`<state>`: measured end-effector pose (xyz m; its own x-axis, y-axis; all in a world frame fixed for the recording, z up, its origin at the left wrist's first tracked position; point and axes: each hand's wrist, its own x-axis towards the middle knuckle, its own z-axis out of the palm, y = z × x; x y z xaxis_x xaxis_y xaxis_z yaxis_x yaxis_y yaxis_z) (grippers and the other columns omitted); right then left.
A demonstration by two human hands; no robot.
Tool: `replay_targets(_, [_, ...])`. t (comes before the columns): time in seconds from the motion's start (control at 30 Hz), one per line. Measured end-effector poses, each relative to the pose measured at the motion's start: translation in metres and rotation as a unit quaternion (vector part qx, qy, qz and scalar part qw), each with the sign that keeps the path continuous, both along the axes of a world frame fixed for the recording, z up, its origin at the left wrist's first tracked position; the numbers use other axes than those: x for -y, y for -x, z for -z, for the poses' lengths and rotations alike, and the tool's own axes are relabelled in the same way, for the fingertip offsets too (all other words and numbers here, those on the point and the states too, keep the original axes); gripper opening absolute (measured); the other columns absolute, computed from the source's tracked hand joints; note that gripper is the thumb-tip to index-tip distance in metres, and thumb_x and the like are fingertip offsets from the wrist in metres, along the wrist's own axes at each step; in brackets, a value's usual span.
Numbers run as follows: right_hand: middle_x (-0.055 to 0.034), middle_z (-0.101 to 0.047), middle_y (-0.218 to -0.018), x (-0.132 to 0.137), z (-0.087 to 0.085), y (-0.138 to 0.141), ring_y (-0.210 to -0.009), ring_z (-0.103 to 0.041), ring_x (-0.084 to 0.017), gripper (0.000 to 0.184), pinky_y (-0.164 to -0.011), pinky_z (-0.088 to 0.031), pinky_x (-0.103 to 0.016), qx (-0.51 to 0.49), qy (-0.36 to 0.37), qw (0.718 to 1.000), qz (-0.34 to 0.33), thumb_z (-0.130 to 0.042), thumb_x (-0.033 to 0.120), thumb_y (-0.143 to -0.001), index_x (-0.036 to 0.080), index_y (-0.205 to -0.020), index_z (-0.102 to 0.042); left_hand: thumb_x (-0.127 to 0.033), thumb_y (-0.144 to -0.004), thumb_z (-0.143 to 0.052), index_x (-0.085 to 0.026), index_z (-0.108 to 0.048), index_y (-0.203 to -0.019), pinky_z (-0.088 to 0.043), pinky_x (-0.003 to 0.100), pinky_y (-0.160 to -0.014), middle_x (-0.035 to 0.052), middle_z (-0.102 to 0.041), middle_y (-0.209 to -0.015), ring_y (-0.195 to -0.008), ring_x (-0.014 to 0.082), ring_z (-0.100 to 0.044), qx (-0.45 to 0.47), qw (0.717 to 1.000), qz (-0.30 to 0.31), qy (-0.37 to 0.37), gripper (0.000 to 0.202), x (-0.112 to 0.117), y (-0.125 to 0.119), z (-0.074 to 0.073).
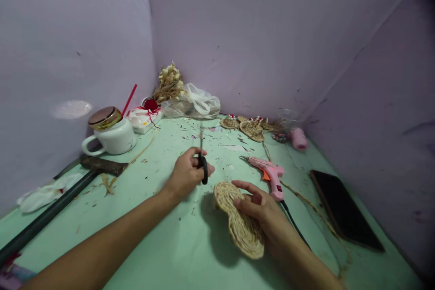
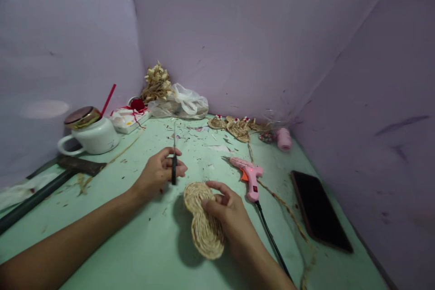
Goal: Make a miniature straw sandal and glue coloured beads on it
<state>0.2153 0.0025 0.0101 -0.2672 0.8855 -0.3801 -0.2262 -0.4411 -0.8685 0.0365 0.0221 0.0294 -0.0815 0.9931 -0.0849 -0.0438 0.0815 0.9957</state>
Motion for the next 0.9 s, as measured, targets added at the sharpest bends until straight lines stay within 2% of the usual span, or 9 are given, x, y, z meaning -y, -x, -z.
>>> replay_targets(0.07, [0.0016,-0.066,-0.060,-0.002,0.003,0.001,-0.053,-0.064,-0.018,0.057,-0.052,-0.047,-0.027,-0.015,-0.024,0.997,0.067,-0.078,0.026,-0.053,0.017,-0.103,-0.053,-0.023,-0.055,-0.070,-0.018,-0.044,-0.090,-0.036,0.022,-0.044,-0.0027,-0.057,-0.058,-0.050,0.0133,-0.054,-0.004,1.000,-0.007,0.025,0.044,0.001,0.000,0.001])
replay_targets(0.17, [0.0002,-0.069,-0.065,-0.002,0.007,0.005,-0.059,-0.066,-0.020,0.053,-0.057,-0.050,-0.029,-0.032,-0.062,0.990,0.126,-0.080,0.025,-0.051,0.020,-0.096,-0.051,-0.022,-0.054,-0.070,-0.017,-0.044,-0.089,-0.035,0.021,-0.044,-0.0031,-0.057,-0.055,-0.047,0.0117,-0.052,0.037,0.995,0.043,0.076,0.043,0.008,-0.007,0.006])
replay_targets(0.27, [0.0004,-0.068,-0.065,0.001,0.008,0.006,-0.058,-0.065,-0.018,0.044,-0.058,-0.050,-0.030,-0.026,-0.080,0.992,0.097,-0.079,0.026,-0.053,0.020,-0.086,-0.051,-0.018,-0.051,-0.069,-0.017,-0.045,-0.088,-0.037,0.021,-0.046,-0.0028,-0.058,-0.059,-0.049,0.0100,-0.051,0.088,0.992,0.054,0.076,0.045,0.014,-0.017,0.011])
replay_targets(0.37, [0.0004,-0.065,-0.060,-0.001,0.006,0.001,-0.055,-0.061,-0.017,0.034,-0.057,-0.048,-0.030,0.069,-0.133,0.987,0.060,-0.077,0.030,-0.056,0.019,-0.079,-0.055,-0.017,-0.049,-0.069,-0.016,-0.045,-0.090,-0.035,0.021,-0.042,-0.0028,-0.058,-0.059,-0.044,0.0085,-0.048,0.085,0.992,0.056,0.078,0.047,0.015,-0.020,0.011])
replay_targets(0.5, [-0.0066,-0.067,-0.085,-0.007,0.001,-0.007,-0.078,-0.058,-0.022,0.033,-0.066,-0.045,-0.031,0.237,-0.247,0.934,0.102,-0.070,0.041,-0.064,0.018,-0.087,-0.068,-0.013,-0.049,-0.066,-0.015,-0.047,-0.089,-0.038,0.022,-0.045,-0.0029,-0.057,-0.056,-0.047,0.0099,-0.050,0.060,0.990,0.106,0.077,0.044,0.016,-0.018,0.006])
replay_targets(0.57, [-0.0071,-0.067,-0.088,-0.008,-0.001,-0.009,-0.081,-0.057,-0.022,0.033,-0.066,-0.044,-0.030,0.224,-0.254,0.938,0.067,-0.064,0.044,-0.069,0.019,-0.090,-0.070,-0.011,-0.050,-0.065,-0.015,-0.047,-0.090,-0.040,0.024,-0.049,-0.0029,-0.058,-0.057,-0.050,0.0107,-0.052,0.057,0.987,0.133,0.072,0.044,0.018,-0.020,0.004])
replay_targets(0.63, [-0.0061,-0.067,-0.078,-0.006,-0.002,-0.008,-0.074,-0.057,-0.021,0.032,-0.062,-0.042,-0.029,0.187,-0.247,0.951,0.023,-0.060,0.045,-0.073,0.017,-0.082,-0.071,-0.011,-0.050,-0.066,-0.015,-0.048,-0.091,-0.040,0.024,-0.051,-0.0031,-0.057,-0.058,-0.052,0.0104,-0.051,0.051,0.987,0.135,0.069,0.045,0.020,-0.023,0.002])
replay_targets(0.7, [-0.0045,-0.063,-0.070,-0.003,-0.001,-0.008,-0.066,-0.054,-0.019,0.031,-0.057,-0.040,-0.028,0.165,-0.242,0.956,0.008,-0.059,0.045,-0.074,0.016,-0.073,-0.069,-0.010,-0.048,-0.067,-0.014,-0.049,-0.091,-0.040,0.024,-0.052,-0.0033,-0.056,-0.059,-0.053,0.0100,-0.051,0.044,0.991,0.111,0.068,0.047,0.022,-0.026,0.000])
replay_targets(0.9, [-0.0020,-0.055,-0.067,-0.002,0.005,-0.011,-0.065,-0.048,-0.017,0.028,-0.058,-0.038,-0.027,0.167,-0.253,0.953,0.015,-0.053,0.041,-0.079,0.016,-0.070,-0.060,-0.010,-0.045,-0.071,-0.015,-0.049,-0.091,-0.042,0.023,-0.053,-0.0039,-0.056,-0.061,-0.057,0.0099,-0.051,0.060,0.996,0.039,0.045,0.051,0.026,-0.032,-0.002])
